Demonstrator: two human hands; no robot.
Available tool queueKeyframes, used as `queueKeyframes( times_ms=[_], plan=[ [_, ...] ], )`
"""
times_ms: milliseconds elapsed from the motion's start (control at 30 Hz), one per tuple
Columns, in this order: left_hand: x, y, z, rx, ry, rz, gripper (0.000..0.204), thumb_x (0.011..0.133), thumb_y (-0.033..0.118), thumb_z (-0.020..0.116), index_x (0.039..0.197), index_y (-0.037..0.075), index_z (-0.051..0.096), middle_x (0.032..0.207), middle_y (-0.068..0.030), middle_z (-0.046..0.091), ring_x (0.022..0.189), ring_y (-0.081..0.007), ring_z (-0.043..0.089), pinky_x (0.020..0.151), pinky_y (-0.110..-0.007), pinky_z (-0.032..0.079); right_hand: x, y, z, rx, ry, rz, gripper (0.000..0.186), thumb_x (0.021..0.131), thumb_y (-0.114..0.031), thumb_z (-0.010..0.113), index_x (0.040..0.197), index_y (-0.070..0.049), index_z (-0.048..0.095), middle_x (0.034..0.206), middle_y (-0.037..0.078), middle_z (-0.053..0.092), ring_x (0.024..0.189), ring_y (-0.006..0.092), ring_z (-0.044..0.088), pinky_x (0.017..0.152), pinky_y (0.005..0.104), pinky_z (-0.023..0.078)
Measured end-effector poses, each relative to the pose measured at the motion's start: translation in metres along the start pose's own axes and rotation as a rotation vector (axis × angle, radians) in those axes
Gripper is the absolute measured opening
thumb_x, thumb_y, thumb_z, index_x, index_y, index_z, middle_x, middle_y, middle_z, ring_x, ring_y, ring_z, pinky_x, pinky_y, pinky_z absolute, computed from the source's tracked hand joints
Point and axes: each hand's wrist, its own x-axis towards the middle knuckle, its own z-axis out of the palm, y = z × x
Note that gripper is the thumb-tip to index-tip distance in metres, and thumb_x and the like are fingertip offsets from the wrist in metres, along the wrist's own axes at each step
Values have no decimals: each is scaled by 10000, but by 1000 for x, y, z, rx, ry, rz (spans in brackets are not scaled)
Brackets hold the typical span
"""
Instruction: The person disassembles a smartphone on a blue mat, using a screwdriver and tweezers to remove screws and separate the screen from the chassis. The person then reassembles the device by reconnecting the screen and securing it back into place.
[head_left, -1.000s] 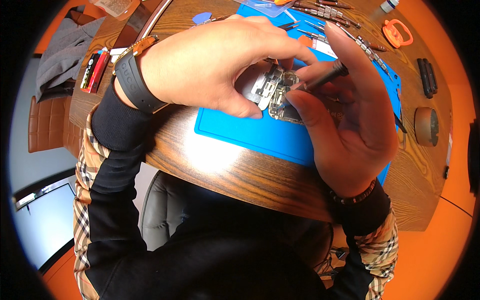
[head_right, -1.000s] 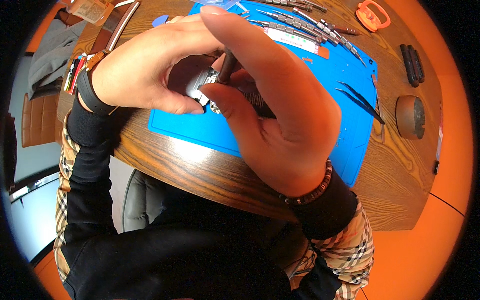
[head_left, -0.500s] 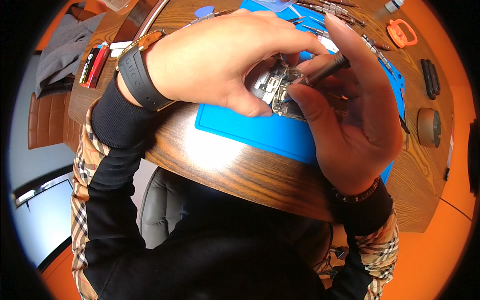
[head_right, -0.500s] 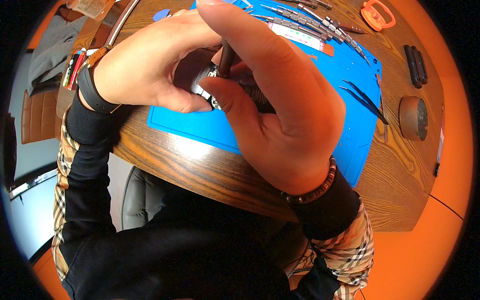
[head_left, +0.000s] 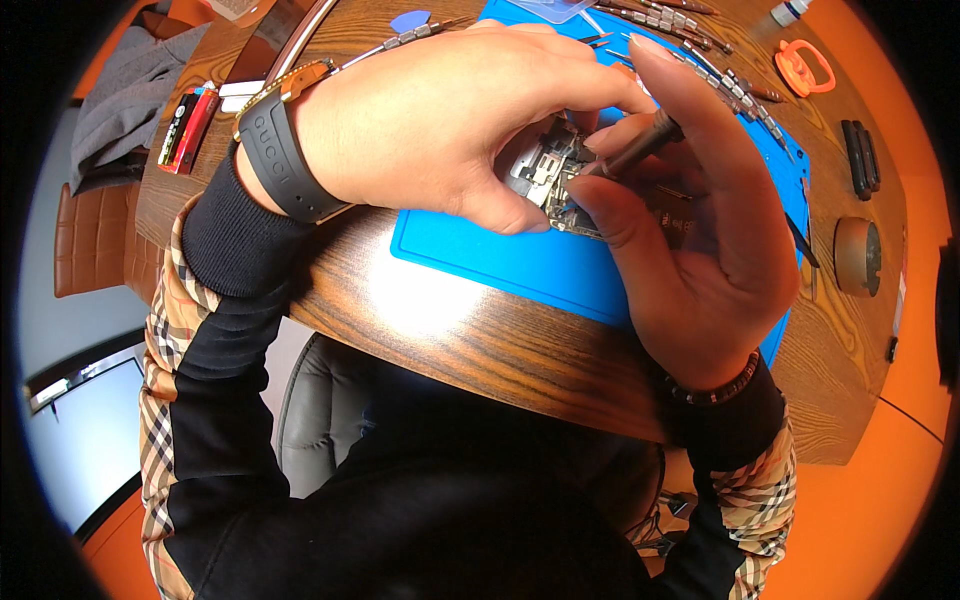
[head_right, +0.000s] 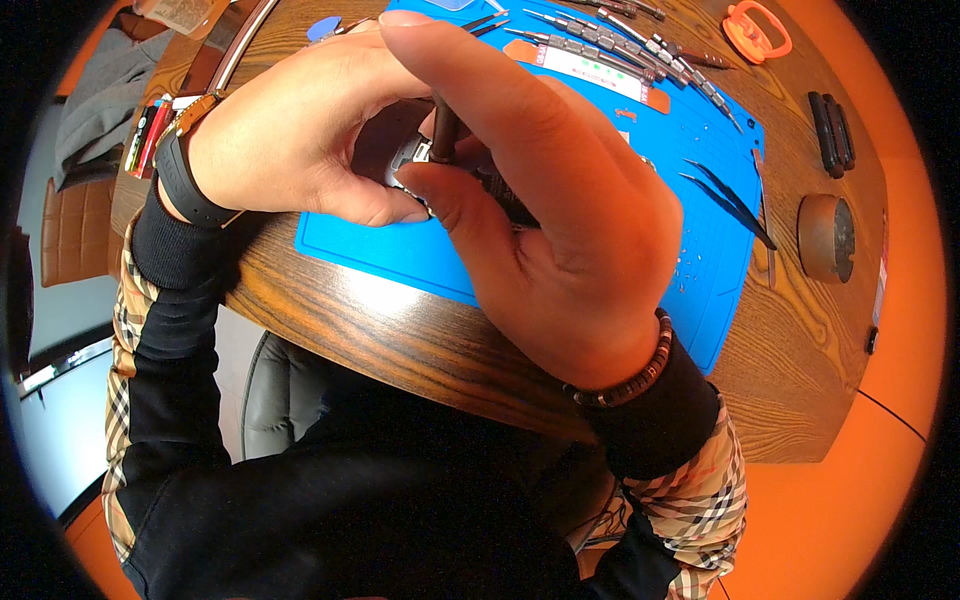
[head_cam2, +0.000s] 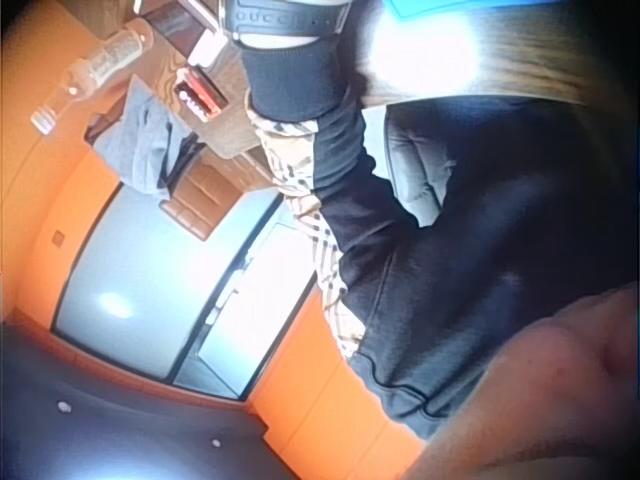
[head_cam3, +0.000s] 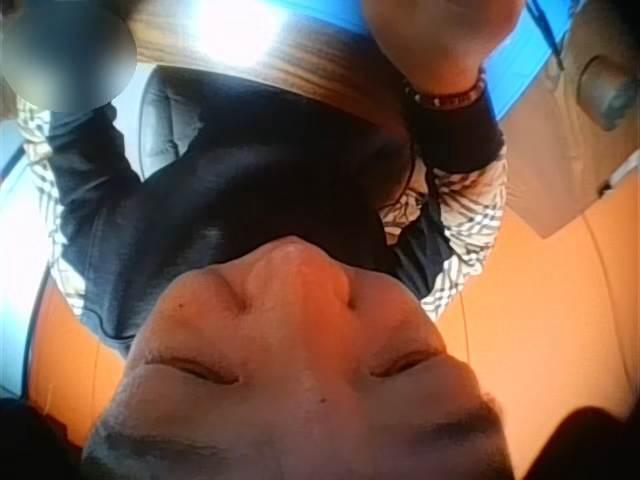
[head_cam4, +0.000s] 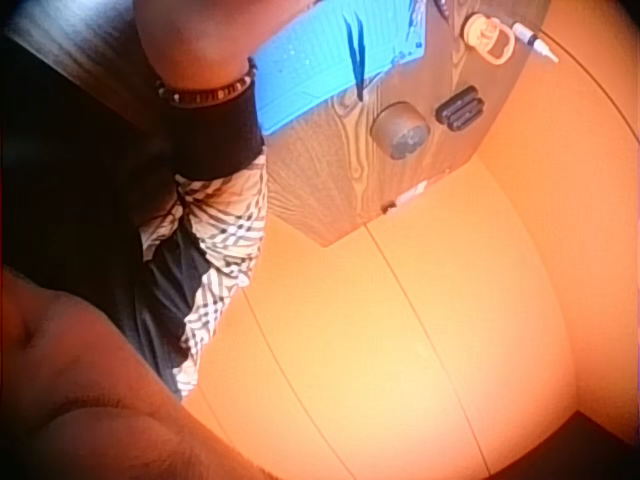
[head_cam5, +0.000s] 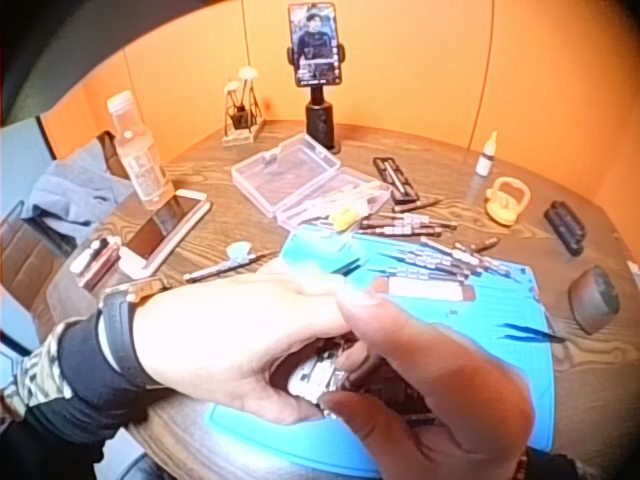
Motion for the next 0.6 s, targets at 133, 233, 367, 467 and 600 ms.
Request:
queueKeyframes(
  times_ms=[133,233,367,467,600],
  plan=[
    [0,1,-2,0,-47,12,596,758,113,917,1305,44,689,1065,-79,672,976,-247,666,856,-359,581,-2,6,-4,-127,-40,-45,707,923,94,820,1564,77,523,1230,151,740,1050,167,733,912,297,614],
    [0,2,-1,-66,-97,-115,609,757,109,916,1318,57,684,1119,-89,661,1020,-253,653,895,-364,573,-2,14,-6,-56,-48,-70,693,917,101,820,1552,80,541,1224,148,738,1020,164,728,901,294,612],
    [-1,2,2,-24,-27,-62,667,744,120,919,1359,63,668,1117,-86,654,1021,-271,647,885,-374,571,-5,14,-5,-66,-19,-71,676,905,115,820,1530,84,565,1166,138,748,971,166,721,876,289,607],
    [-1,-1,3,31,-16,-26,706,738,154,918,1389,67,658,1083,-83,652,1023,-300,636,893,-397,557,-5,9,-5,-45,-33,-53,639,884,124,832,1484,71,616,1132,132,755,955,171,723,849,286,606],
    [1,-5,5,59,-6,4,720,739,179,901,1409,81,657,1063,-83,657,1025,-326,623,914,-421,520,-1,6,-9,-87,-63,-146,578,845,122,860,1395,41,700,1100,126,759,939,175,731,814,284,608]
  ],
)
